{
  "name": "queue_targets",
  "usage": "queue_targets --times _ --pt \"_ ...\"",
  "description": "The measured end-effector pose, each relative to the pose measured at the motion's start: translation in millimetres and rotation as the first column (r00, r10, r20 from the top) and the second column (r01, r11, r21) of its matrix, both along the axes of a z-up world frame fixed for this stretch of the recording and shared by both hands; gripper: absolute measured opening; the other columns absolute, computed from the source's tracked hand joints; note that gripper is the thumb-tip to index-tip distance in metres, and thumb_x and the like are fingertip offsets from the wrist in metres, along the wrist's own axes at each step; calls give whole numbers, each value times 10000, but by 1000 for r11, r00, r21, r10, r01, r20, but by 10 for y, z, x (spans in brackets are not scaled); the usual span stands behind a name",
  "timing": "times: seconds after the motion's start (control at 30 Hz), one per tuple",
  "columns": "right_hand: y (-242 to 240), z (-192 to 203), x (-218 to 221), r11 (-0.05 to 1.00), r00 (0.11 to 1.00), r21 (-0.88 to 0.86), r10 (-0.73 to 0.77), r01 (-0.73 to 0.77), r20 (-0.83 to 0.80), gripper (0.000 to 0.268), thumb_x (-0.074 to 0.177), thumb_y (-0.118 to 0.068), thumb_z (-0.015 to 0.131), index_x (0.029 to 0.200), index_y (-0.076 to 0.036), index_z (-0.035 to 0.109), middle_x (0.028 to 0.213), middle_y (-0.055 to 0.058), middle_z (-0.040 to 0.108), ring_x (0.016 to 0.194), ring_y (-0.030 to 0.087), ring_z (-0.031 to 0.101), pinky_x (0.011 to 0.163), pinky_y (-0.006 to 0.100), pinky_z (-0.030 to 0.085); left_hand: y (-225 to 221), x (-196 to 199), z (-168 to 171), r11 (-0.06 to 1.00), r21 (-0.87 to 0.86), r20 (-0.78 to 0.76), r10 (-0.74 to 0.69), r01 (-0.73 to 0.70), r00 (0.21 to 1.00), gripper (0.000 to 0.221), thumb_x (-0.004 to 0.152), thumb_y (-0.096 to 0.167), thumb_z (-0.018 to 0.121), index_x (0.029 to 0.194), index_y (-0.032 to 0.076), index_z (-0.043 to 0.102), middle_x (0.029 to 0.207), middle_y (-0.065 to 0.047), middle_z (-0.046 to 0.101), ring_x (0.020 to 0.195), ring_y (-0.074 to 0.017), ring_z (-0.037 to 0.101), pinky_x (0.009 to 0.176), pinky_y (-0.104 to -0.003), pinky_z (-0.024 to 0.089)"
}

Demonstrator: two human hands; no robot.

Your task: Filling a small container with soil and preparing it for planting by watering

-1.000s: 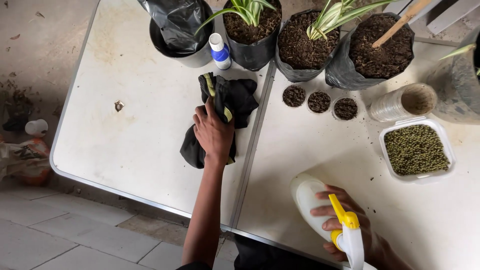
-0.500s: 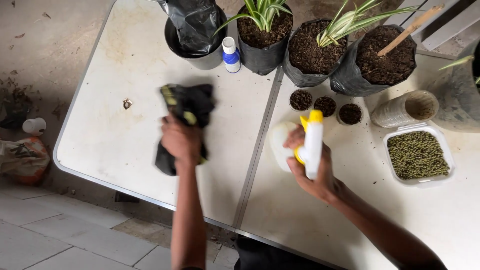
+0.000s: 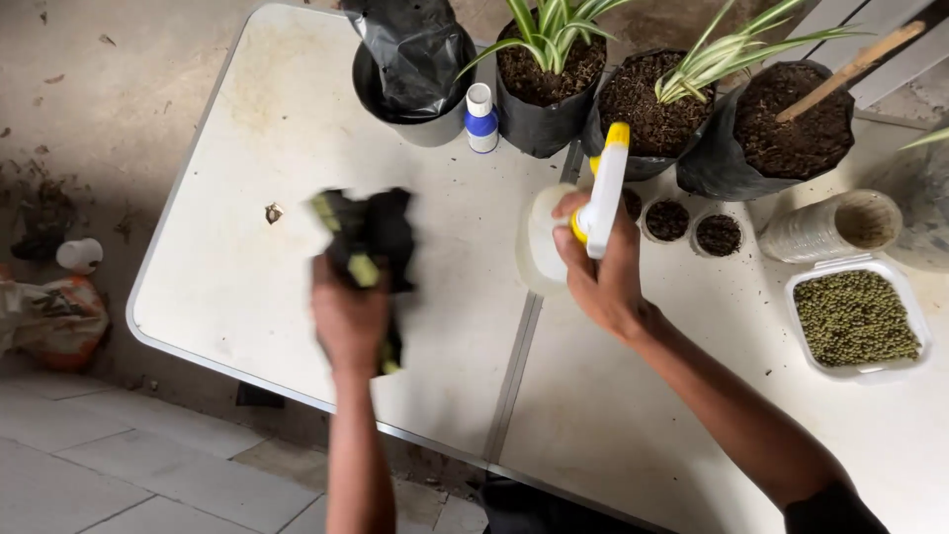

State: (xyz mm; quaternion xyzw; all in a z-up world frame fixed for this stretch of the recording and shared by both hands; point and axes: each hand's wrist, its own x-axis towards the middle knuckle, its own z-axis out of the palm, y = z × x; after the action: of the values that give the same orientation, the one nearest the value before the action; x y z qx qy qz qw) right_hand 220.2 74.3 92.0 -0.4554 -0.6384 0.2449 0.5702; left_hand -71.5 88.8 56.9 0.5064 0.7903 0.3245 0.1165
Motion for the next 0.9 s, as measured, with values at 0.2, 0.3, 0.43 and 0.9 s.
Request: queue_targets --times 0.2,0.3,0.43,0.9 --pt "415 -111 -241 994 998 89 -62 59 25 91 1033 -89 581 1069 -13 545 1012 143 593 924 305 620 844 449 487 34 691 -191 957 -58 -75 -288 284 955 726 673 281 880 1303 85 577 1067 -128 603 963 -445 661 714 -597 576" --pt "519 -231 -348 988 985 91 -132 122 114 139 968 -73 673 1048 -30 569 1005 108 573 993 356 592 937 465 488 67 817 -272 957 -37 -102 -291 288 951 697 733 316 856 1314 56 572 1053 -132 580 974 -407 647 710 -548 575" --pt "665 -231 -422 983 975 98 -171 158 142 186 953 -109 707 1051 -28 573 1007 125 564 1011 374 554 969 493 465 107 823 -446 958 -50 -157 -285 281 946 703 759 346 817 1347 57 564 1079 -120 558 1008 -375 626 733 -508 571" --pt "-22 -109 304 980 981 89 -185 180 62 524 962 -193 689 1407 -31 467 1436 191 468 1371 424 444 1142 547 379 -466 1754 -82 702 605 -86 -411 375 908 220 812 -18 672 971 133 686 1257 -110 605 1209 -366 562 1059 -536 414"
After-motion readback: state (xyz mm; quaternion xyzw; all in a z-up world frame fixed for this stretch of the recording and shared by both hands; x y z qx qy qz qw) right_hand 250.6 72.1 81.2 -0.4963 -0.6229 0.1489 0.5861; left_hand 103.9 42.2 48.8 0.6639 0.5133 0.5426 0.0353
